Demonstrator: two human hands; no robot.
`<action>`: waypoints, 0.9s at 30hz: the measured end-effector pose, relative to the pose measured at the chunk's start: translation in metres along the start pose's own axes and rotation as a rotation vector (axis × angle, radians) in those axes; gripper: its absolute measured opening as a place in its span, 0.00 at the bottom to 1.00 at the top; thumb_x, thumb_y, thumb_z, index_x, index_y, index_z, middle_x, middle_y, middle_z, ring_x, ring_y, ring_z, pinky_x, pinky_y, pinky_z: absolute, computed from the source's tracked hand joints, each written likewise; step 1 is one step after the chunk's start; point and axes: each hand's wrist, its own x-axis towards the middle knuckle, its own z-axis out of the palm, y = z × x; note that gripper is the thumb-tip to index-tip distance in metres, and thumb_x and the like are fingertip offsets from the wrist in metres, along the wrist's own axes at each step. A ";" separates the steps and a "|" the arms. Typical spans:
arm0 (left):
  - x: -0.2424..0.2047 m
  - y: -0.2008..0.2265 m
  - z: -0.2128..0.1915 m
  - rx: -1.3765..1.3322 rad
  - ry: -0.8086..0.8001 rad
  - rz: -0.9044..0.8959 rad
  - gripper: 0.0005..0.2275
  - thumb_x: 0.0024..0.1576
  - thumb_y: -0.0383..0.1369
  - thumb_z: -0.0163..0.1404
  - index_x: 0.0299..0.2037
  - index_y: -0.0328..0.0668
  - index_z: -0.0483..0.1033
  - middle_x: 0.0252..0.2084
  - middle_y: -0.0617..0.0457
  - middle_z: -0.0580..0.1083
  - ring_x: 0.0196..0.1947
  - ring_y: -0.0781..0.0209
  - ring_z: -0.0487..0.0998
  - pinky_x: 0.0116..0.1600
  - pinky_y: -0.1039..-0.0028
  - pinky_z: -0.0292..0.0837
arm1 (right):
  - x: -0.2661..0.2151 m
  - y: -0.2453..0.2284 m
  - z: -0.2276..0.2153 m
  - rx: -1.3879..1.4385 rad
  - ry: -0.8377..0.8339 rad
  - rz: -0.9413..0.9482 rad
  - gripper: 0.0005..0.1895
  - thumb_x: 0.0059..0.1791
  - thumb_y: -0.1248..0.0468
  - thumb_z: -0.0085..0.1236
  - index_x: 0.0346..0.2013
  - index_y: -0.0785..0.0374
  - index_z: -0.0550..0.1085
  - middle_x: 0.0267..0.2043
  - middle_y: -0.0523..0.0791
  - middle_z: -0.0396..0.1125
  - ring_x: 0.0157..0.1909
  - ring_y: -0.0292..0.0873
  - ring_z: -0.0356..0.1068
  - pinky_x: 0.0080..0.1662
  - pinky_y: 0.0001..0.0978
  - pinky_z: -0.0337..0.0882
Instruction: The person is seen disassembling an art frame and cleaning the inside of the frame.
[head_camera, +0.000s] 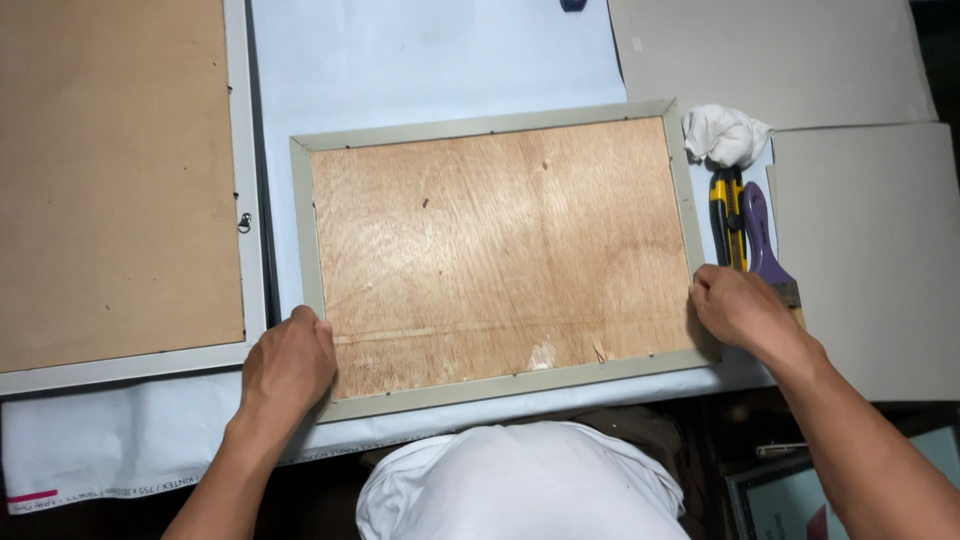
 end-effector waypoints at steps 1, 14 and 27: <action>-0.008 0.005 0.000 -0.003 0.003 0.006 0.13 0.66 0.36 0.40 0.40 0.33 0.72 0.35 0.35 0.79 0.34 0.35 0.81 0.46 0.51 0.75 | -0.014 -0.002 0.000 0.001 0.007 0.003 0.17 0.57 0.62 0.41 0.43 0.66 0.78 0.38 0.52 0.77 0.35 0.53 0.78 0.41 0.45 0.76; -0.066 -0.010 0.075 -0.193 0.312 0.582 0.05 0.54 0.29 0.57 0.39 0.44 0.79 0.34 0.56 0.73 0.34 0.61 0.74 0.39 0.70 0.74 | -0.050 0.033 0.099 0.105 0.363 -0.568 0.06 0.49 0.64 0.57 0.40 0.58 0.74 0.36 0.40 0.72 0.33 0.40 0.72 0.38 0.33 0.73; -0.063 -0.015 0.101 -0.340 0.590 0.693 0.03 0.54 0.26 0.56 0.35 0.42 0.76 0.35 0.55 0.73 0.34 0.59 0.71 0.40 0.70 0.70 | -0.041 0.027 0.141 0.262 0.939 -0.751 0.07 0.45 0.75 0.61 0.30 0.63 0.73 0.27 0.42 0.64 0.27 0.42 0.58 0.34 0.33 0.61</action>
